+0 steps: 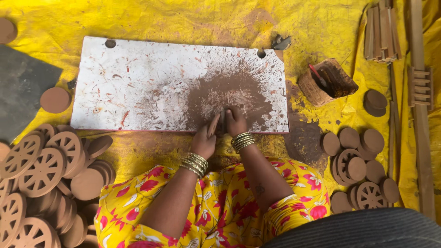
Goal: The person sits at a low board covered in clay dust and smooths wheel-shaped clay discs by hand, rubbing a small sanding block over their surfaces and edges. They work through the discs one at a time and place finished ones on a growing pile beside the board.
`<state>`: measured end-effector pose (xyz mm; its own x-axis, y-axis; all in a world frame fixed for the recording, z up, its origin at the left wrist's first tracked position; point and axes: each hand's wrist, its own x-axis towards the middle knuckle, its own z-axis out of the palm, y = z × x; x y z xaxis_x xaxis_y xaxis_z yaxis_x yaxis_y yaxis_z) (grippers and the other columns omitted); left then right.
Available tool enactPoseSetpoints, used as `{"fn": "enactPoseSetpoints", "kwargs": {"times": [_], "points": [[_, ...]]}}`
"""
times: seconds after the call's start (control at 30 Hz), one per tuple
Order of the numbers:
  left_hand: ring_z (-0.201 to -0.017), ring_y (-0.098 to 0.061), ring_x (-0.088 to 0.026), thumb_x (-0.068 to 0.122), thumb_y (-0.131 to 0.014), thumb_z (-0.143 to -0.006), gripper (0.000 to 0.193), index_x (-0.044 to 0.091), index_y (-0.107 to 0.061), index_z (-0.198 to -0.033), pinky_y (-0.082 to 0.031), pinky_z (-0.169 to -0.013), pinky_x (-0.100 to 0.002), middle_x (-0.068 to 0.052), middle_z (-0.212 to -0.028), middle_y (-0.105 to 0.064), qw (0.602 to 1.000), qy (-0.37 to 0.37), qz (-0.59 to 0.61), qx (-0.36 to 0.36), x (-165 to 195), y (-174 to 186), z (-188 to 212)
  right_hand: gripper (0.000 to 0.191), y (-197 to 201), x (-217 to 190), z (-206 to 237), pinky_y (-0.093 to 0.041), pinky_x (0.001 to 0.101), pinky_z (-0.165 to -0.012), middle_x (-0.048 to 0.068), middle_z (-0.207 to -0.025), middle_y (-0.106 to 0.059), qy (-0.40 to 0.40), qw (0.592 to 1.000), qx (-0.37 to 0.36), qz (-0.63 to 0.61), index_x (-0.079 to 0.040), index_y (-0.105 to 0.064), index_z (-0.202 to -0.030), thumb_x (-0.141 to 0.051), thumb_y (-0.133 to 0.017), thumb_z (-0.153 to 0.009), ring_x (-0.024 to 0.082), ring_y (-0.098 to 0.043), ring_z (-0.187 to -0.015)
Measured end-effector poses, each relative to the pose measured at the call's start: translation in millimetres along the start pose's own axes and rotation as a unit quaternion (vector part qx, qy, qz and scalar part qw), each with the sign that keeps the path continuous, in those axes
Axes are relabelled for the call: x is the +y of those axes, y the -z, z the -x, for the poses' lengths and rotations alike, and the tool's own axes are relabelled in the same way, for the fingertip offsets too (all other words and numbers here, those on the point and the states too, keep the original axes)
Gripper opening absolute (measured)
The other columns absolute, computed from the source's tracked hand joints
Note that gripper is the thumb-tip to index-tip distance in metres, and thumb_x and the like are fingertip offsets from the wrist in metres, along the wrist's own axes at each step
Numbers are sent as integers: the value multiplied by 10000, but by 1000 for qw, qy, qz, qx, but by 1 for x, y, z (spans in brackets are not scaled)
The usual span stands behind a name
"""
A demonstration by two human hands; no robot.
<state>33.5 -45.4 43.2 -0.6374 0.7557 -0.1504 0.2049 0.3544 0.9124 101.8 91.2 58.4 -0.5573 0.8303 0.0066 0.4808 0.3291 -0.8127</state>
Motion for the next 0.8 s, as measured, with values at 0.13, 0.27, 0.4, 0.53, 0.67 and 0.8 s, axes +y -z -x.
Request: {"fn": "enactPoseSetpoints", "kwargs": {"times": [0.13, 0.27, 0.4, 0.53, 0.67, 0.8], "points": [[-1025, -757, -319, 173, -620, -905, 433, 56, -650, -1321, -577, -890, -441, -245, -1150, -763, 984, 140, 105, -29, -8, 0, -12, 473, 2, 1, -3, -553, 404, -920, 229, -1228, -675, -27, 998, 43, -31, -27, -523, -1377, -135, -634, -930, 330, -680, -1093], [-1194, -672, -234, 424, -587, -981, 539, 74, -538, -1389, -534, -987, -365, -150, -1328, -669, 918, 193, 345, -28, -5, 2, -19, 304, -3, -3, 6, -588, 395, -845, 211, -1118, -721, 65, 996, -22, 48, -24, -672, -1205, -92, -686, -909, 301, -707, -988], [-1126, -642, -265, 606, -351, -995, 676, 71, -555, -1354, -549, -932, -390, -142, -1214, -653, 871, 230, 435, -9, 4, 12, -19, 265, -9, -5, 18, -604, 391, -755, 151, -1005, -777, -44, 928, -279, -241, -42, -761, -1161, -80, -686, -910, 233, -719, -853], [-1099, -663, -288, 652, -224, -1011, 780, 22, -588, -1294, -544, -942, -422, -166, -1171, -680, 784, 321, 531, -4, 5, 16, -18, 258, -8, -2, 20, -584, 370, -884, 83, -1100, -761, -25, 899, -294, -324, -49, -746, -1163, -54, -754, -905, 188, -712, -975], [-1224, -621, -185, 497, -377, -1057, 541, 115, -510, -1417, -498, -1012, -325, -40, -1320, -624, 872, 261, 413, 17, -2, 5, -20, 226, -2, 4, 11, -620, 416, -783, 143, -974, -770, 4, 996, -90, 27, -95, -751, -1041, -133, -790, -822, 287, -750, -874], [-1124, -652, -262, 178, -540, -978, 408, 16, -600, -1348, -544, -925, -381, -144, -1250, -674, 887, 173, 427, -13, -7, 0, -19, 162, 8, 9, -1, -608, 431, -821, 175, -936, -772, 25, 991, 4, 132, -138, -771, -976, -127, -743, -817, 342, -749, -880]]}}
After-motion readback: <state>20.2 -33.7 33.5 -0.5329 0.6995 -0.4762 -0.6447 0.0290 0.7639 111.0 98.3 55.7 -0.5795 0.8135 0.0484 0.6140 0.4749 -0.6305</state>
